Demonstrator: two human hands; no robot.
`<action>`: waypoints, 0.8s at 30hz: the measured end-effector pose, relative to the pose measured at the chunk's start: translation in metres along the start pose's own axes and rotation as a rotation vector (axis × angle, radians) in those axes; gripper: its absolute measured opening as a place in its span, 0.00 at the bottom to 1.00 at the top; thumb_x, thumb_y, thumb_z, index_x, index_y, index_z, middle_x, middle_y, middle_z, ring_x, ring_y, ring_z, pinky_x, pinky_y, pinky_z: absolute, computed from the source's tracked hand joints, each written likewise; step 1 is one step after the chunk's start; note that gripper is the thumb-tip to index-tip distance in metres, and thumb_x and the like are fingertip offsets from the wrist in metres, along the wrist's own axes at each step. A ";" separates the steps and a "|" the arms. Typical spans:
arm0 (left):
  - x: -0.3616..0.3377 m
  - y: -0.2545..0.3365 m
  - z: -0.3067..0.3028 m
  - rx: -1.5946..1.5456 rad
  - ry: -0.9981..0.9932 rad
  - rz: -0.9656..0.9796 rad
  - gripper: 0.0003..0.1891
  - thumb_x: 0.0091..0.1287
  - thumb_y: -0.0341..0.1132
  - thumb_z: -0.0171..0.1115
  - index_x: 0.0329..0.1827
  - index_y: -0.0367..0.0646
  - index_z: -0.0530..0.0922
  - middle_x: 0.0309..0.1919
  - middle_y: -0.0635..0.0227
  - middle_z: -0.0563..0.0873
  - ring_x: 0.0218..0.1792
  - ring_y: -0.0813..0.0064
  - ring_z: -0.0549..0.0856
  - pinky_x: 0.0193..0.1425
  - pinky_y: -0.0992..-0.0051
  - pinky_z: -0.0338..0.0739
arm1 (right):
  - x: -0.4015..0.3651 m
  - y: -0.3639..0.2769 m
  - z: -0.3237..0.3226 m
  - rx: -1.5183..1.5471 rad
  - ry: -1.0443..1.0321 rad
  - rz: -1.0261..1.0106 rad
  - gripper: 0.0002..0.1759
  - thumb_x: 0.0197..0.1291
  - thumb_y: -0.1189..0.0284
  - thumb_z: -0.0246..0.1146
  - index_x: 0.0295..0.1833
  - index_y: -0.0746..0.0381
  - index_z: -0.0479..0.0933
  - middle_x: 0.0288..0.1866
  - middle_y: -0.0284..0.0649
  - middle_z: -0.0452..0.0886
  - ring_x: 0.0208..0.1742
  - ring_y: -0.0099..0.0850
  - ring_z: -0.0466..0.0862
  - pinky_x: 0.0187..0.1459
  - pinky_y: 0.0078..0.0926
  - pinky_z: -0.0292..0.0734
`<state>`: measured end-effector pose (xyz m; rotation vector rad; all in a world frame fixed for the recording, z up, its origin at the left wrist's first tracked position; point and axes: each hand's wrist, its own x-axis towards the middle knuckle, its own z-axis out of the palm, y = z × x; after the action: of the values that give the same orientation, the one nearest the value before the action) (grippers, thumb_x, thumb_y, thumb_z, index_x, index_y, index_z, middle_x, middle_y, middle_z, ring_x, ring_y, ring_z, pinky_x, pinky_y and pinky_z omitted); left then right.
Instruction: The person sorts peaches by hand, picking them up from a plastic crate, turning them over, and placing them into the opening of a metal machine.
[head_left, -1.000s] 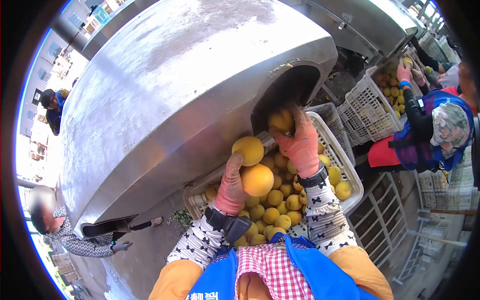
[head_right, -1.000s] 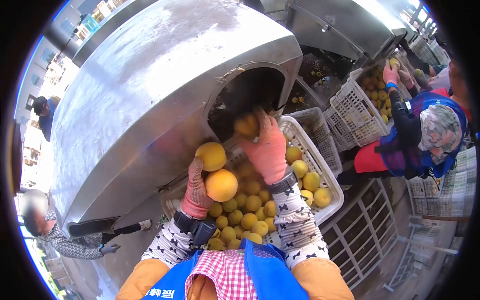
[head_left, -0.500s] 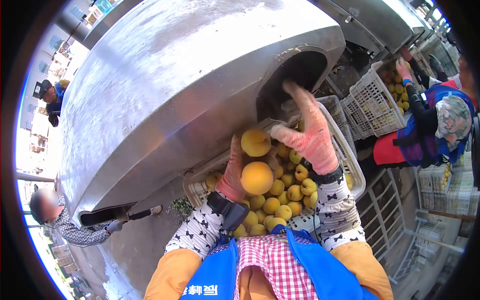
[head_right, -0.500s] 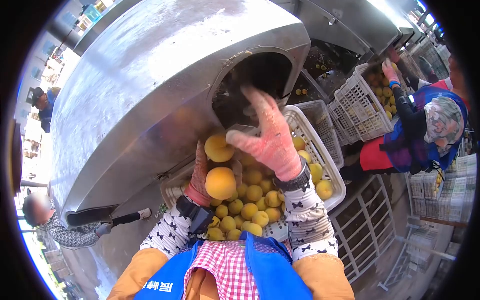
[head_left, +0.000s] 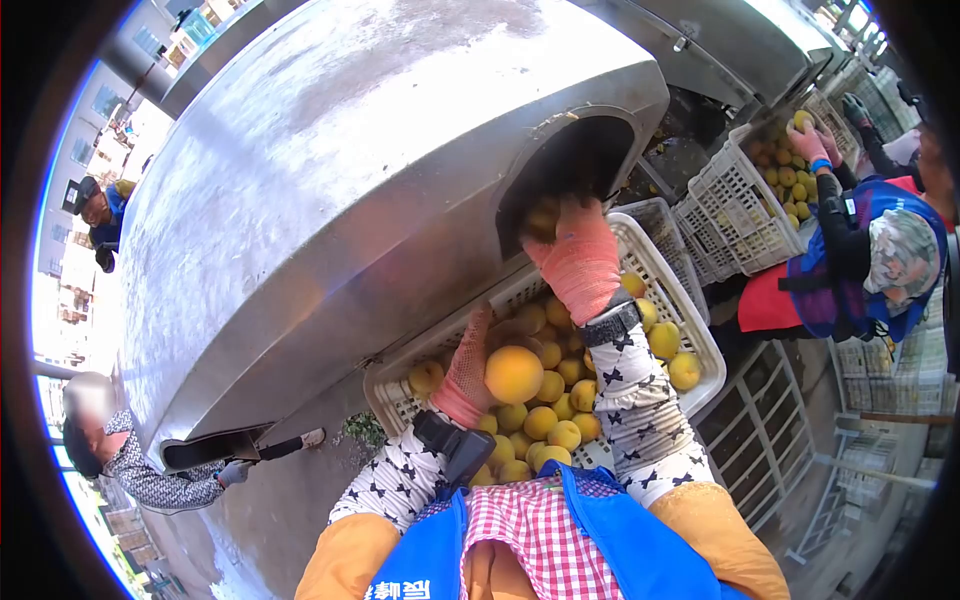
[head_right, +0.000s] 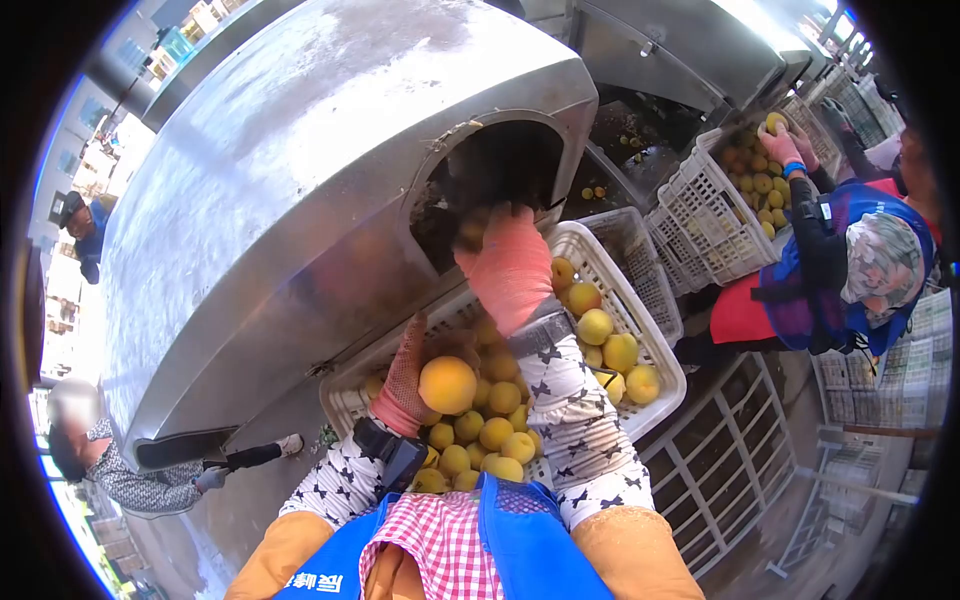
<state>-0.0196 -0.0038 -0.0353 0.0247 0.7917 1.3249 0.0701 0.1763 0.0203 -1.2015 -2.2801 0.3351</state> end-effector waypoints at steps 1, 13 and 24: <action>-0.004 -0.002 -0.003 -0.005 0.011 -0.006 0.42 0.72 0.69 0.49 0.59 0.31 0.78 0.43 0.54 0.87 0.41 0.63 0.88 0.48 0.69 0.85 | 0.004 -0.004 0.001 -0.040 -0.095 0.053 0.31 0.53 0.56 0.71 0.56 0.66 0.76 0.52 0.54 0.80 0.52 0.52 0.80 0.54 0.44 0.79; 0.001 -0.001 -0.005 -0.143 -0.083 0.421 0.20 0.76 0.44 0.54 0.61 0.38 0.75 0.59 0.56 0.82 0.60 0.65 0.82 0.68 0.66 0.75 | -0.052 -0.005 -0.058 0.730 -0.152 0.012 0.44 0.52 0.54 0.75 0.69 0.67 0.71 0.56 0.53 0.79 0.56 0.44 0.82 0.56 0.37 0.79; -0.026 0.015 0.048 -0.061 -0.118 0.317 0.25 0.68 0.28 0.62 0.68 0.37 0.70 0.63 0.59 0.77 0.63 0.68 0.78 0.68 0.68 0.74 | -0.106 -0.011 -0.045 0.563 -0.183 -0.152 0.44 0.46 0.61 0.78 0.68 0.65 0.71 0.60 0.55 0.77 0.60 0.52 0.80 0.62 0.41 0.76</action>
<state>-0.0082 -0.0024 0.0197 0.1850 0.6646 1.6303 0.1370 0.0818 0.0259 -0.7286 -2.1871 0.9837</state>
